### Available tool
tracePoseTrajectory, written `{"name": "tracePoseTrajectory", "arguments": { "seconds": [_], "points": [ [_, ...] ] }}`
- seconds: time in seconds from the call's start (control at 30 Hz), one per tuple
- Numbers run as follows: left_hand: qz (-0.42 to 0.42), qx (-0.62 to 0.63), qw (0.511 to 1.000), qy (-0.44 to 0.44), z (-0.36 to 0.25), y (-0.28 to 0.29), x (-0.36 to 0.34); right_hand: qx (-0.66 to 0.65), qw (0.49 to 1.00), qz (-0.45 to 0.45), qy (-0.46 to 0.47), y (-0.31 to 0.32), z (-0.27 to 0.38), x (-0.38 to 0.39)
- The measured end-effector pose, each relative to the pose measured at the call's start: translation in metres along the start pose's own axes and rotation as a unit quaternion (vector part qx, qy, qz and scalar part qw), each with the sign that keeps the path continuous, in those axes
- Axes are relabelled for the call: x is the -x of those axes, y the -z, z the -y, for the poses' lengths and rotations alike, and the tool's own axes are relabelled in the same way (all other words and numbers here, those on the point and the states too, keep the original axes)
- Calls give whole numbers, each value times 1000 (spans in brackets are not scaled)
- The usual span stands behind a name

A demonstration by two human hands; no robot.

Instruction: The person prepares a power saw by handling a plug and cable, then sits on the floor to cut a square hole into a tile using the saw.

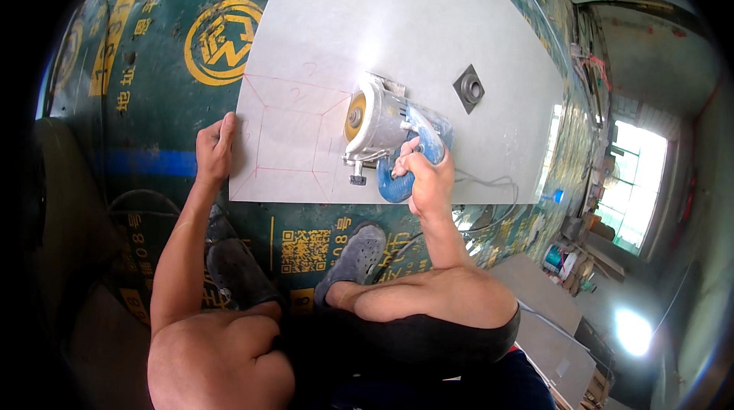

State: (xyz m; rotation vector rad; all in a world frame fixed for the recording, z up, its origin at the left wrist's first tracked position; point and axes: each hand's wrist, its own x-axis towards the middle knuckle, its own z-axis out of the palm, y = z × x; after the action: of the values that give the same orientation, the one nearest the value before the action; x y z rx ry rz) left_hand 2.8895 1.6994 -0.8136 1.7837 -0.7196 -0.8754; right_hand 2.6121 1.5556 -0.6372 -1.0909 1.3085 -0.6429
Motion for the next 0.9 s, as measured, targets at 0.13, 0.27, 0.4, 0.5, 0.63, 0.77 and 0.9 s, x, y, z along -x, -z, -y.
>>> {"name": "tracePoseTrajectory", "arguments": {
  "seconds": [0.13,0.27,0.4,0.5,0.63,0.77,0.9],
  "points": [
    [2,-10,1000,9,-3,2,0,1,1000,-5,-12,0,1,1],
    [4,-11,1000,13,-6,3,0,-11,1000,-6,-23,0,1,3],
    [7,-15,1000,13,-6,4,0,-9,1000,-4,-29,1,1,4],
    [4,-15,1000,19,-7,5,0,-18,999,-4,-38,2,2,6],
    [11,-26,999,37,-10,6,1,-18,999,-10,-39,1,2,8],
    [20,0,999,45,-9,7,0,-23,999,-21,-32,0,2,9],
    [33,1,999,25,-5,9,-1,-27,999,-18,-35,0,1,11]
  ]
}}
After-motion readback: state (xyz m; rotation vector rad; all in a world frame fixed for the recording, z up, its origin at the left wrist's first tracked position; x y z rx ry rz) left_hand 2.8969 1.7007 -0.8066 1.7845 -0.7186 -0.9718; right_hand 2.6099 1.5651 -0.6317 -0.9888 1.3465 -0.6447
